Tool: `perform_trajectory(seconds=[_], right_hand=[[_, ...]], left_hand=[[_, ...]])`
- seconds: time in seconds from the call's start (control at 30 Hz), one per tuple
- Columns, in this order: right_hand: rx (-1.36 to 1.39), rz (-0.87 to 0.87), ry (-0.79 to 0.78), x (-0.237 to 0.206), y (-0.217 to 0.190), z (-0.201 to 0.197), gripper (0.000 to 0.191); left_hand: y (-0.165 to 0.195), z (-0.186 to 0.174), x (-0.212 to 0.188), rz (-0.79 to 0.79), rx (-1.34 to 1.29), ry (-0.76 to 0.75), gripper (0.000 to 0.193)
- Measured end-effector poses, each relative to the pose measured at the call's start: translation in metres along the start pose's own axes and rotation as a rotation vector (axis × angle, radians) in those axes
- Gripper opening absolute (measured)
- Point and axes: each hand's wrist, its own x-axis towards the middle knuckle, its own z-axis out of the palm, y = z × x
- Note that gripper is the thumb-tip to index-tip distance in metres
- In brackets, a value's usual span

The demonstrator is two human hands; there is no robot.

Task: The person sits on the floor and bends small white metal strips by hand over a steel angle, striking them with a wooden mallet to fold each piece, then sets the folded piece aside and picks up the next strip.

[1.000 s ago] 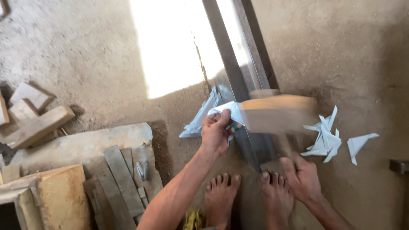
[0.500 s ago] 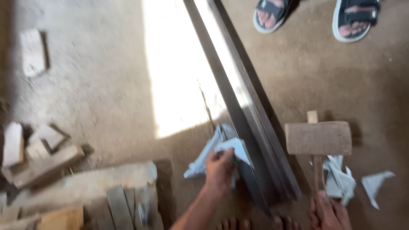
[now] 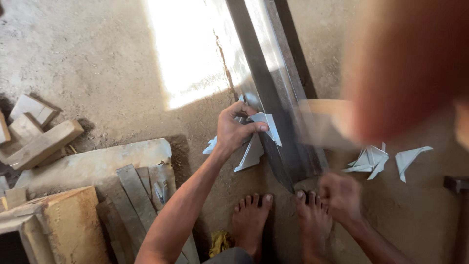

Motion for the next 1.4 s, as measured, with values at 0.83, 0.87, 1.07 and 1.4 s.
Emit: perform_trajectory(seconds=[0.83, 0.87, 1.07, 1.4], right_hand=[[-0.232, 0.057, 0.167, 0.007, -0.011, 0.000, 0.044], [-0.221, -0.011, 0.156, 0.006, -0.010, -0.003, 0.042], [-0.200, 0.185, 0.266, 0.013, -0.034, 0.000, 0.034], [-0.476, -0.322, 0.144, 0.003, -0.047, 0.006, 0.024]], left_hand=[[0.078, -0.001, 0.000, 0.104, 0.504, -0.199, 0.035], [0.088, 0.011, 0.000, 0.174, 0.597, -0.188, 0.028], [0.099, 0.104, 0.002, 0.242, 1.048, -0.324, 0.040], [0.052, 0.095, -0.017, 0.422, 1.114, -0.353, 0.048]])
